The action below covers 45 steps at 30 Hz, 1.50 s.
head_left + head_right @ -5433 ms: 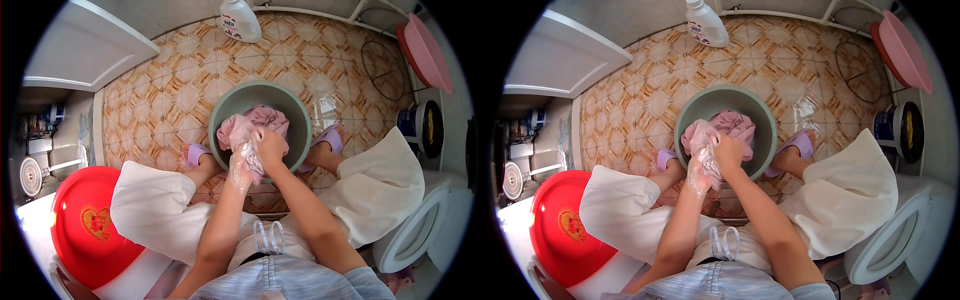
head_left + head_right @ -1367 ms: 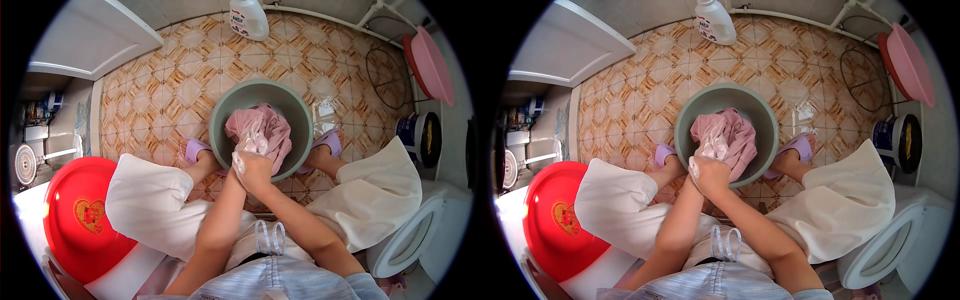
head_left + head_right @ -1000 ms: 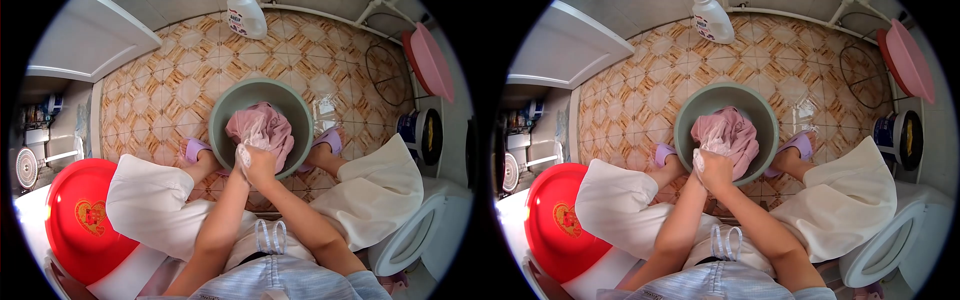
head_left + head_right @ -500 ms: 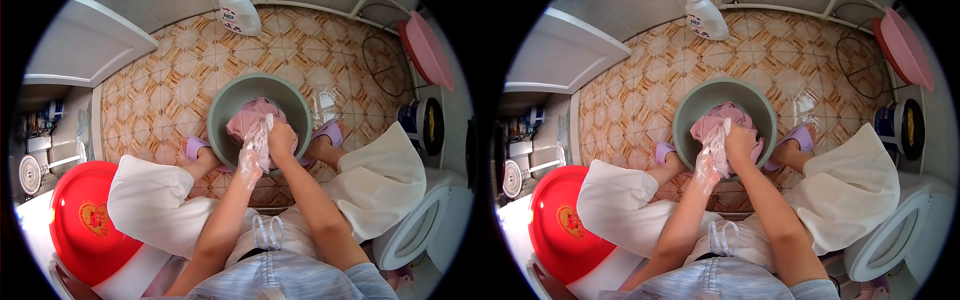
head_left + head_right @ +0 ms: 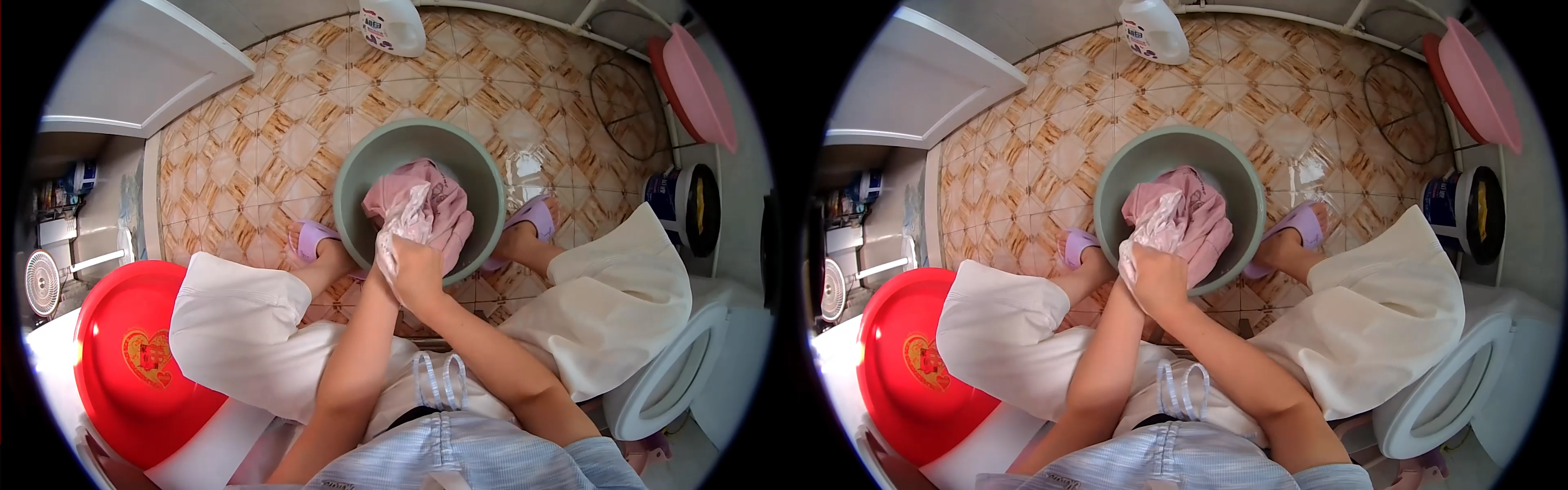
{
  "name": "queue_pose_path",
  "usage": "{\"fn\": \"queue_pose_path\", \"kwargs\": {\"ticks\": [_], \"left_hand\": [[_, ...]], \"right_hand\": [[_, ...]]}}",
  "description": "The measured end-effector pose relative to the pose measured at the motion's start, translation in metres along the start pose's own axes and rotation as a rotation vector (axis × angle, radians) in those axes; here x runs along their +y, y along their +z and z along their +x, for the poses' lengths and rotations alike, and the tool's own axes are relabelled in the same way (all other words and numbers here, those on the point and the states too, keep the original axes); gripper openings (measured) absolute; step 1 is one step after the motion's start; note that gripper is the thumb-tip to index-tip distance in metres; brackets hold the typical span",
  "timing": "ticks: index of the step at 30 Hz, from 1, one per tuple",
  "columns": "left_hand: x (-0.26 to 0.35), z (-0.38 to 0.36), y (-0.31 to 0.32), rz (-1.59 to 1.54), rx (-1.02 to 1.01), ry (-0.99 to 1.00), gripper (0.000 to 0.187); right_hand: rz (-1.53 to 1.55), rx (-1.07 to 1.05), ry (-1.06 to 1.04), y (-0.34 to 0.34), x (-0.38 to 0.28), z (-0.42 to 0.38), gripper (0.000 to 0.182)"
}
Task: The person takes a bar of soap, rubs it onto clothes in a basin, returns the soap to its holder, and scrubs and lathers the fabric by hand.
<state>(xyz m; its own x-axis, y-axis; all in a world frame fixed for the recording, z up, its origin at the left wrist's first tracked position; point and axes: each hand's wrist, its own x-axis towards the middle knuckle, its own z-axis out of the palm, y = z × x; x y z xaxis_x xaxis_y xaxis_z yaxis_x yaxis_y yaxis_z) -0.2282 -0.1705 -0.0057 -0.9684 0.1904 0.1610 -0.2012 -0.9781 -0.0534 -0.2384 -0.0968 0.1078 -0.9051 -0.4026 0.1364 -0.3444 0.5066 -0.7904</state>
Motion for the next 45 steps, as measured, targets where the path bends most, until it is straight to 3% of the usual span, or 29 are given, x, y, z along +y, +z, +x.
{"fn": "queue_pose_path", "kwargs": {"ticks": [2,3,4,6,8,10,11,13,14,16,17,18,20,21,23,24,25,26,28,30,31,34,35,36,38,39,42,44,45], "left_hand": [[0.005,0.000,0.001,-0.038,0.078,-0.014,0.028],[-0.002,0.008,0.048,0.222,0.896,0.086,0.030],[-0.008,0.013,0.057,0.226,0.895,0.087,0.030],[-0.024,0.022,0.060,0.395,0.924,0.165,0.033],[-0.014,0.010,0.036,0.312,0.934,0.132,0.035],[-0.004,-0.004,-0.011,0.033,-0.178,0.052,0.033],[-0.004,-0.005,-0.022,0.036,-0.177,0.057,0.033],[-0.005,-0.001,-0.022,0.326,0.224,0.198,0.030],[-0.006,-0.001,-0.012,0.329,0.226,0.196,0.030],[-0.014,0.019,0.052,0.304,0.911,0.104,0.029],[-0.016,0.020,0.048,0.257,0.954,0.122,0.029],[-0.014,0.016,0.044,0.256,0.953,0.117,0.029],[-0.004,0.000,0.026,0.194,0.198,0.023,0.028],[-0.001,-0.007,0.009,0.193,0.203,0.027,0.028],[0.009,-0.013,-0.018,0.143,-0.069,0.007,0.030],[0.005,-0.005,0.008,0.148,-0.065,0.005,0.030],[-0.001,0.017,0.056,0.288,0.386,0.094,0.032],[-0.006,0.028,0.083,0.420,0.841,0.187,0.034],[-0.002,0.027,0.087,0.594,0.802,0.254,0.038],[0.008,0.030,0.097,1.049,0.823,0.298,0.043],[0.015,0.032,0.102,0.994,0.727,0.302,0.045],[0.016,0.037,0.116,0.897,0.702,0.206,0.046],[0.018,0.035,0.114,0.899,0.700,0.209,0.046],[0.021,0.031,0.108,0.993,0.640,0.227,0.046],[0.031,0.026,0.094,1.108,0.645,0.333,0.045],[0.034,0.026,0.095,1.047,0.756,0.421,0.044],[0.040,0.027,0.096,0.934,0.906,0.496,0.042],[0.034,0.027,0.078,0.911,0.986,0.529,0.042],[0.029,0.021,0.068,0.760,0.931,0.480,0.042]], "right_hand": [[-0.012,0.046,0.034,0.008,0.025,0.013,0.018],[-0.026,0.096,0.080,0.011,0.041,0.019,0.019],[-0.023,0.098,0.079,0.010,0.056,0.028,0.019],[-0.210,0.047,0.410,0.002,0.079,0.039,0.020],[-0.225,0.121,0.332,0.001,0.044,0.024,0.020],[-0.031,0.082,-0.014,0.009,0.015,0.003,0.019],[-0.027,0.077,-0.016,0.011,0.019,0.005,0.019],[0.011,0.145,-0.093,0.016,0.037,0.015,0.018],[0.015,0.147,-0.091,0.014,0.049,0.023,0.018],[-0.151,0.096,0.248,0.003,0.071,0.038,0.017],[-0.164,0.092,0.257,0.001,0.066,0.035,0.015],[-0.167,0.095,0.260,0.001,0.050,0.026,0.015],[-0.081,0.057,0.049,0.004,0.013,0.006,0.014],[-0.079,0.050,0.050,0.005,0.014,0.004,0.014],[0.074,-0.014,-0.096,0.010,0.020,0.003,0.014],[0.002,0.042,0.021,0.013,0.035,0.008,0.016],[-0.072,0.105,0.132,0.014,0.059,0.021,0.019],[-0.124,-0.045,0.259,0.008,0.087,0.032,0.017],[-0.173,-0.196,0.395,-0.010,0.110,0.042,0.018],[0.515,-0.405,0.439,-0.031,0.104,0.048,0.038],[0.629,-0.528,0.436,-0.047,0.085,0.052,0.060],[0.579,-0.585,0.313,-0.051,0.062,0.055,0.057],[0.631,-0.512,0.237,-0.028,0.084,0.048,0.042],[0.633,-0.512,0.235,-0.028,0.088,0.048,0.042],[0.130,-0.318,0.048,-0.036,0.101,0.050,0.027],[0.077,-0.066,-0.024,-0.039,0.102,0.054,0.025],[0.891,-0.111,0.451,-0.056,0.088,0.059,0.029],[0.807,0.024,0.379,-0.024,0.066,0.046,0.023],[0.590,-0.050,0.250,-0.011,0.045,0.036,0.022]]}}
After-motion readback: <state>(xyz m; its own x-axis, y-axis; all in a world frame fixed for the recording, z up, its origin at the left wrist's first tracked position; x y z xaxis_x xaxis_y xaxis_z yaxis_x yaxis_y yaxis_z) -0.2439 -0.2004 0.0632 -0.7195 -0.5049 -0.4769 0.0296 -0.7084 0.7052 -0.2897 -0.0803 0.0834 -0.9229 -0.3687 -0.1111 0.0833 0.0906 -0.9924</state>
